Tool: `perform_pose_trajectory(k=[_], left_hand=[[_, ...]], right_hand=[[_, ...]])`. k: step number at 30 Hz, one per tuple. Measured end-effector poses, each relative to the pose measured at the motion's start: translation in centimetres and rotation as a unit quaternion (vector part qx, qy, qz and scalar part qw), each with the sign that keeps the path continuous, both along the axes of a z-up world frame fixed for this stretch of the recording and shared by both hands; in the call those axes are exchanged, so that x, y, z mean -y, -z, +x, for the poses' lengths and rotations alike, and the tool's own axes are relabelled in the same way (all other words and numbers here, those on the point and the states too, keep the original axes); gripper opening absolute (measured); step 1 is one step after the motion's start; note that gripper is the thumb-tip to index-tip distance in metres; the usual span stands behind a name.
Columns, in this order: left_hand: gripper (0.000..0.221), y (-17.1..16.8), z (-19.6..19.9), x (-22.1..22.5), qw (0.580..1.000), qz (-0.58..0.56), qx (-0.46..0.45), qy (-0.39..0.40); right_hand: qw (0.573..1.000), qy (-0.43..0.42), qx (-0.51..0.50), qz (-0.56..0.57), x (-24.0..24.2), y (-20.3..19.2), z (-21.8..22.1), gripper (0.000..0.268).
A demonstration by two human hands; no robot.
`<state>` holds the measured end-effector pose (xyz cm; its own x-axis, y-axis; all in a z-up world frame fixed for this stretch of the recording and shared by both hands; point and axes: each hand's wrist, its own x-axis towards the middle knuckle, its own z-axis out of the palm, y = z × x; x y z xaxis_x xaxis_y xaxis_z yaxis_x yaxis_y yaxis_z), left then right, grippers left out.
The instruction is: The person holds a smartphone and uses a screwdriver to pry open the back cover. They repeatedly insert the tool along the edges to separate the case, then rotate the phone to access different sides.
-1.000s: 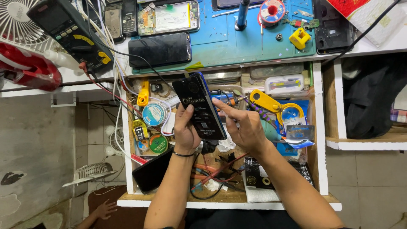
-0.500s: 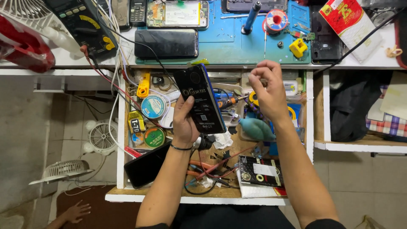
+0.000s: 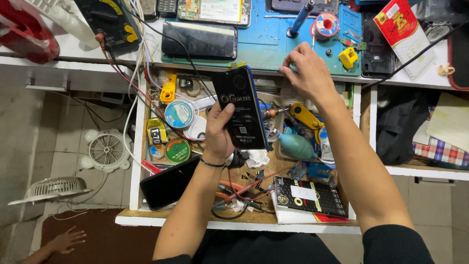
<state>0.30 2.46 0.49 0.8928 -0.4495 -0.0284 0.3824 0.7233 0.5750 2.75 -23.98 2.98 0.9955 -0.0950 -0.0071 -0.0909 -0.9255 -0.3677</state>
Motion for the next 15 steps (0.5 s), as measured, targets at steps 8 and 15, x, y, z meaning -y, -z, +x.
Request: perform_pose_trajectory(k=[8, 15], left_hand=[[0.027, 0.06, 0.0, -0.17, 1.0, 0.007, 0.008, 0.015], [0.034, -0.63, -0.2, -0.13, 0.999, 0.015, 0.015, 0.041]], right_hand=[[0.997, -0.01, 0.008, -0.078, -0.05, -0.04, 0.35, 0.023], [0.995, 0.035, -0.019, -0.096, 0.49, -0.81, 1.01, 0.043]])
